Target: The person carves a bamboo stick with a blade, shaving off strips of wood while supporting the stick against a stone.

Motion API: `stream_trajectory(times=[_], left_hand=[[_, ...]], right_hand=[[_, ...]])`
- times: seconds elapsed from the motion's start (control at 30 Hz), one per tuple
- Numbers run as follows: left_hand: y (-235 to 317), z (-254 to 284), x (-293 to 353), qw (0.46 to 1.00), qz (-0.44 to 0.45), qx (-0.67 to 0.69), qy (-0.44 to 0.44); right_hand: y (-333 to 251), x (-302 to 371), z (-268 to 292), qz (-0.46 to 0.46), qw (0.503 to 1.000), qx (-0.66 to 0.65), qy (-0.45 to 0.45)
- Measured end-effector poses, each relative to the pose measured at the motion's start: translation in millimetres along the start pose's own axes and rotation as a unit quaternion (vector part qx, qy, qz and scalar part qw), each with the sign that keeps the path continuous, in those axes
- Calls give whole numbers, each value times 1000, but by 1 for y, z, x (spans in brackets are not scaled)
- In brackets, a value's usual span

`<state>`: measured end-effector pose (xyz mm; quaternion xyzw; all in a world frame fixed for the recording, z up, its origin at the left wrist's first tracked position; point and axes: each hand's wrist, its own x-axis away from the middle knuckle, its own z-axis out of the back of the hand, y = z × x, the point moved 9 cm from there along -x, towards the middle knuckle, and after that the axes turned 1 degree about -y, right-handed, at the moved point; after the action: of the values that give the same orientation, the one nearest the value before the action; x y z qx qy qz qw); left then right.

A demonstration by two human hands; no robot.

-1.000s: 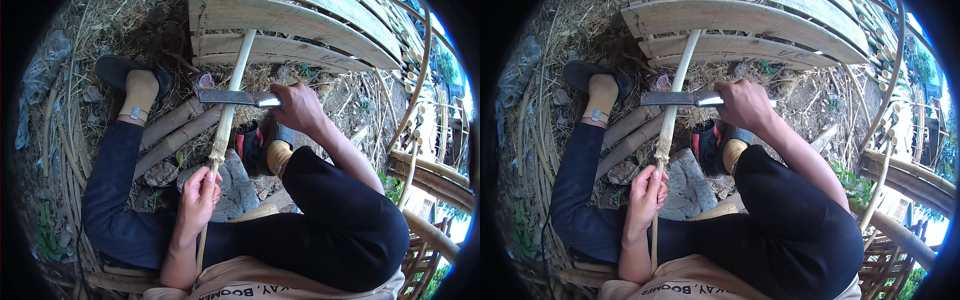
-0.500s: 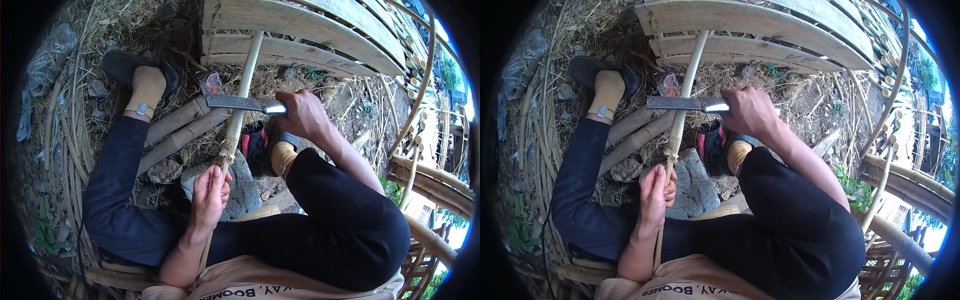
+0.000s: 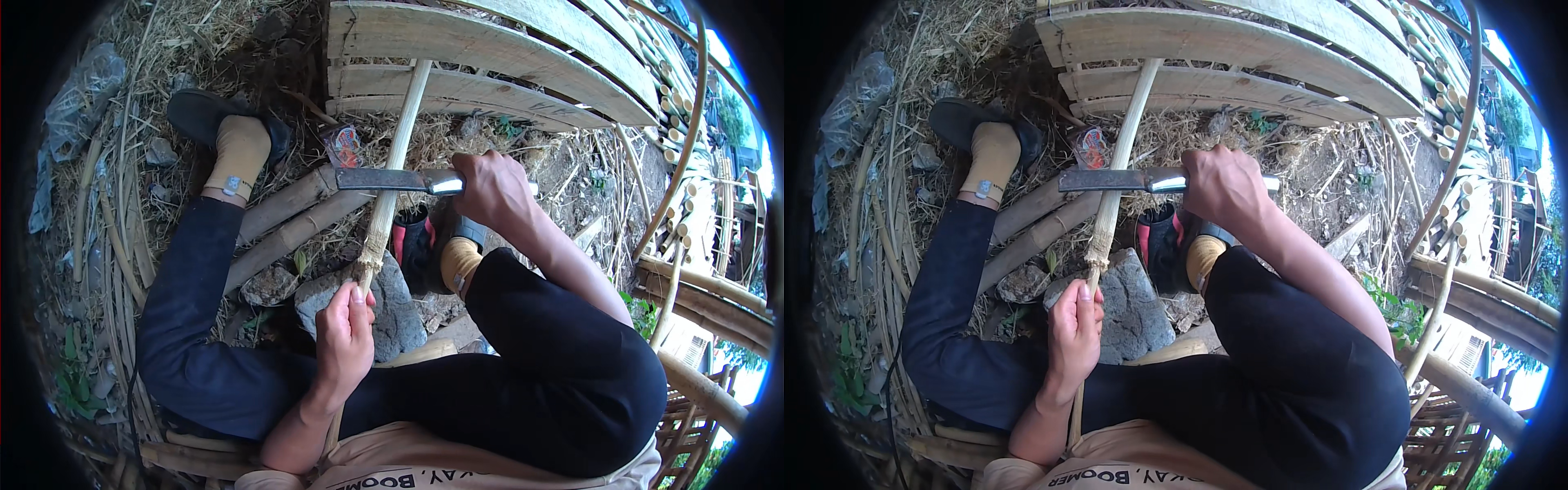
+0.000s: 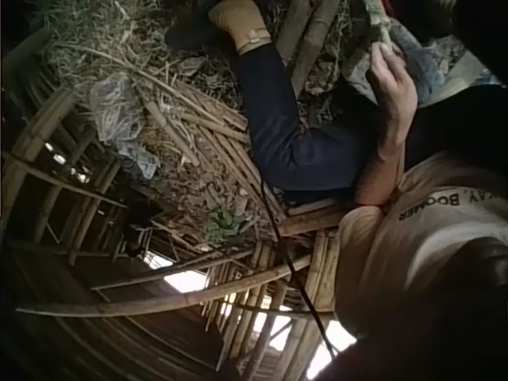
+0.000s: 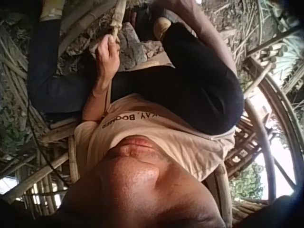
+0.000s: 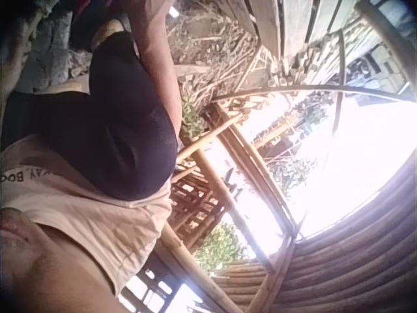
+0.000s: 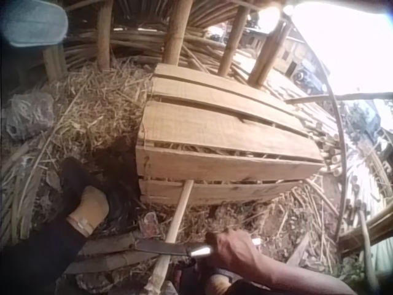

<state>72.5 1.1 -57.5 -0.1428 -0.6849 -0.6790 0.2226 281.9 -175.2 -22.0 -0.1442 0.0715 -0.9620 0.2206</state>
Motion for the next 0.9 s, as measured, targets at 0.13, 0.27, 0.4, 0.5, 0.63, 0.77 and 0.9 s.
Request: stream_trajectory(times=[0.13, 0.27, 0.4, 0.5, 0.63, 0.77, 0.9], left_hand=[[6, 0, -1, 1000, -12, -26, 4], [2, -1, -1, 1000, 5, -1, -8], [-3, -1, -4, 999, 17, 42, -21], [-14, -15, -1, 965, 129, 208, -89], [-8, -17, -2, 960, 118, 228, -109], [-13, -23, 0, 936, 157, 286, -133], [-17, -32, 4, 921, 170, 314, -154]], right_hand=[[8, -5, 5, 0, 999, 40, 17], [34, -21, 25, -47, 996, 41, 67], [39, -24, 26, -63, 996, 57, 31], [33, -20, 29, -42, 997, 49, 46], [24, -8, 17, -18, 999, -4, 27], [-12, 10, 3, 90, 995, 0, -45], [-8, 12, -3, 76, 996, -24, -46]])
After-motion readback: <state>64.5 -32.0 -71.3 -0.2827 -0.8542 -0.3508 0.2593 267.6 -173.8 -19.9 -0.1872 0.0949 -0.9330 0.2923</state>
